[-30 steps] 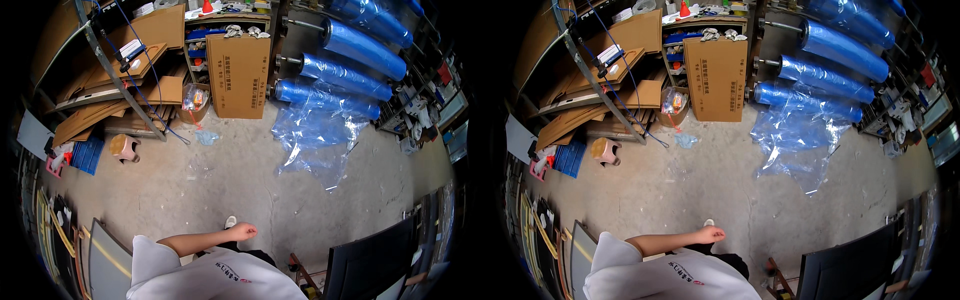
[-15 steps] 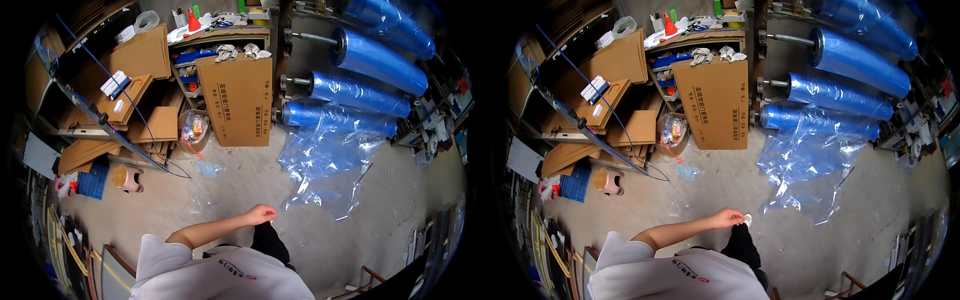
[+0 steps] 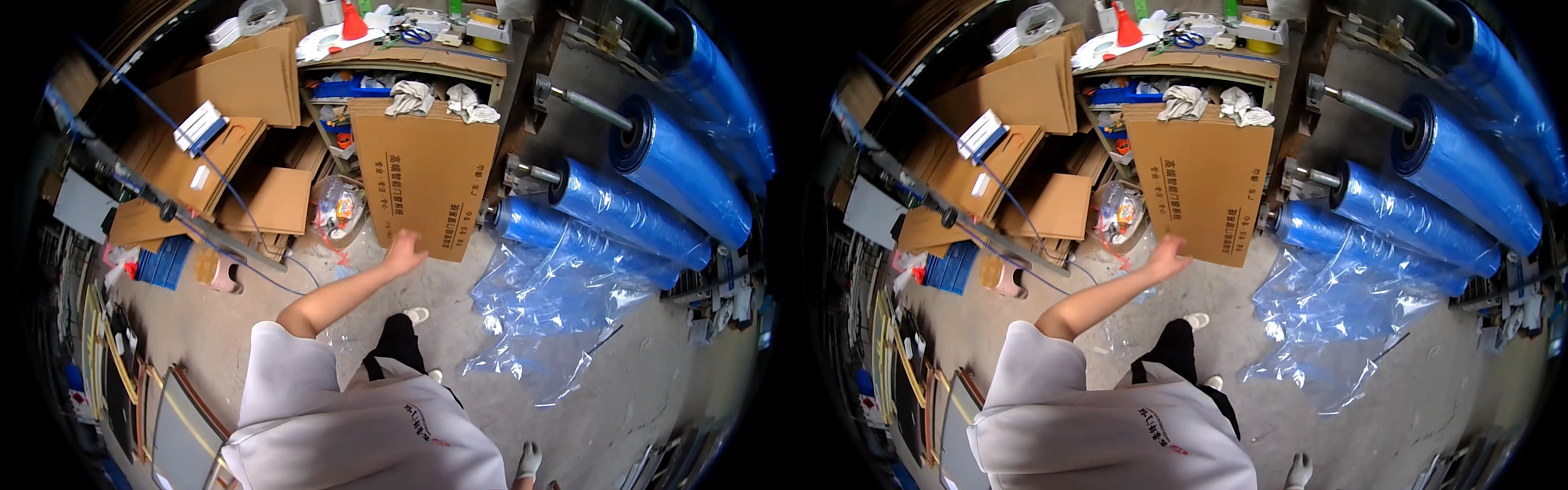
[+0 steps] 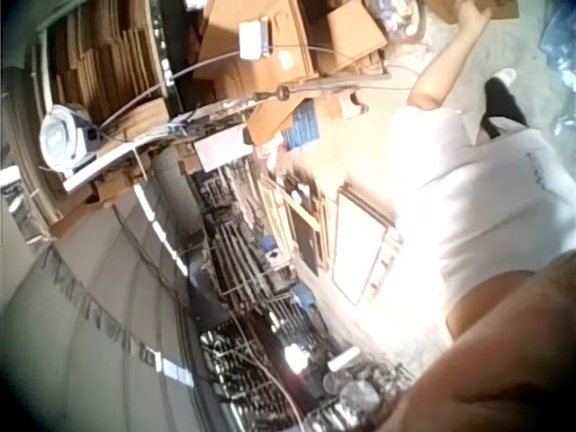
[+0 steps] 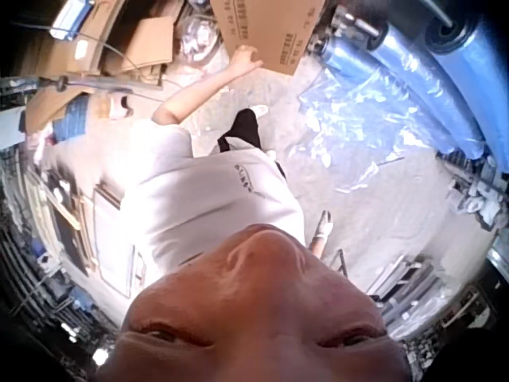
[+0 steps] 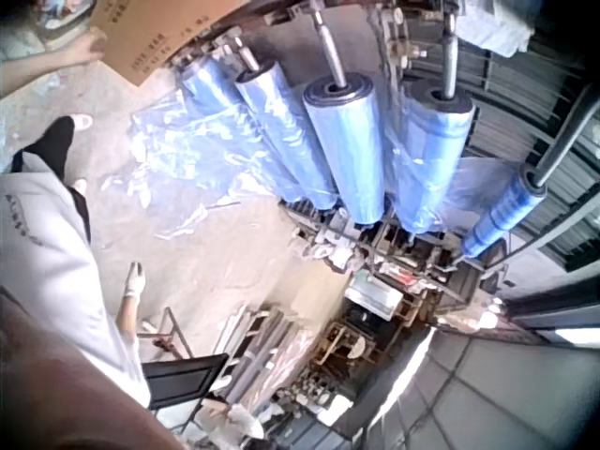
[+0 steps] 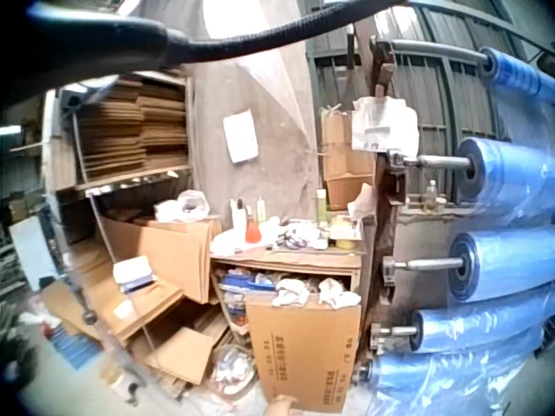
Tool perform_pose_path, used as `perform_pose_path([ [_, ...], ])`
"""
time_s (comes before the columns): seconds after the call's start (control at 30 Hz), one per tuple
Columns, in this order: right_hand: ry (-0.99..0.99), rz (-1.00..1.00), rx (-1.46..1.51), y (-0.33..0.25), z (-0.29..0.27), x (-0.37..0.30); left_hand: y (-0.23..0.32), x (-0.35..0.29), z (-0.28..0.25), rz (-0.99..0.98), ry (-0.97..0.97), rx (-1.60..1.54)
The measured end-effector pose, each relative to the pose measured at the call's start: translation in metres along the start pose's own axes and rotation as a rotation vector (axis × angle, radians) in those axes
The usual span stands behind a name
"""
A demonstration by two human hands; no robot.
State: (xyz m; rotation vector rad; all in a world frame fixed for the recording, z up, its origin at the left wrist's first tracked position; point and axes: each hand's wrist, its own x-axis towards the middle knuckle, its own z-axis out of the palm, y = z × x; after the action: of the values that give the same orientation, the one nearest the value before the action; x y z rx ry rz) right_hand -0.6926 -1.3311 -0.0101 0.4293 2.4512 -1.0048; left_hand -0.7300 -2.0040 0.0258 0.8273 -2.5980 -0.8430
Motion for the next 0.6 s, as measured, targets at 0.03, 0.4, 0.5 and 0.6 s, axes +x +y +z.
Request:
perform_pose_path([
  [0.03,-0.001,-0.036,0.128,-0.038,0.022,0.004,0.002,0.037,-0.011,0.0,0.04,0.08],
  [0.4,-0.114,0.1,-0.229,-0.199,0.145,-0.049,-0.039,0.401,-0.048,-0.148,0.119,0.705],
  [0.5,-0.057,0.171,-0.156,-0.227,0.146,-0.058,-0.076,0.427,-0.051,-0.128,0.205,0.557],
  [0.6,0.002,0.123,-0.108,-0.227,0.159,-0.06,-0.083,0.434,-0.074,0.046,0.404,0.488],
])
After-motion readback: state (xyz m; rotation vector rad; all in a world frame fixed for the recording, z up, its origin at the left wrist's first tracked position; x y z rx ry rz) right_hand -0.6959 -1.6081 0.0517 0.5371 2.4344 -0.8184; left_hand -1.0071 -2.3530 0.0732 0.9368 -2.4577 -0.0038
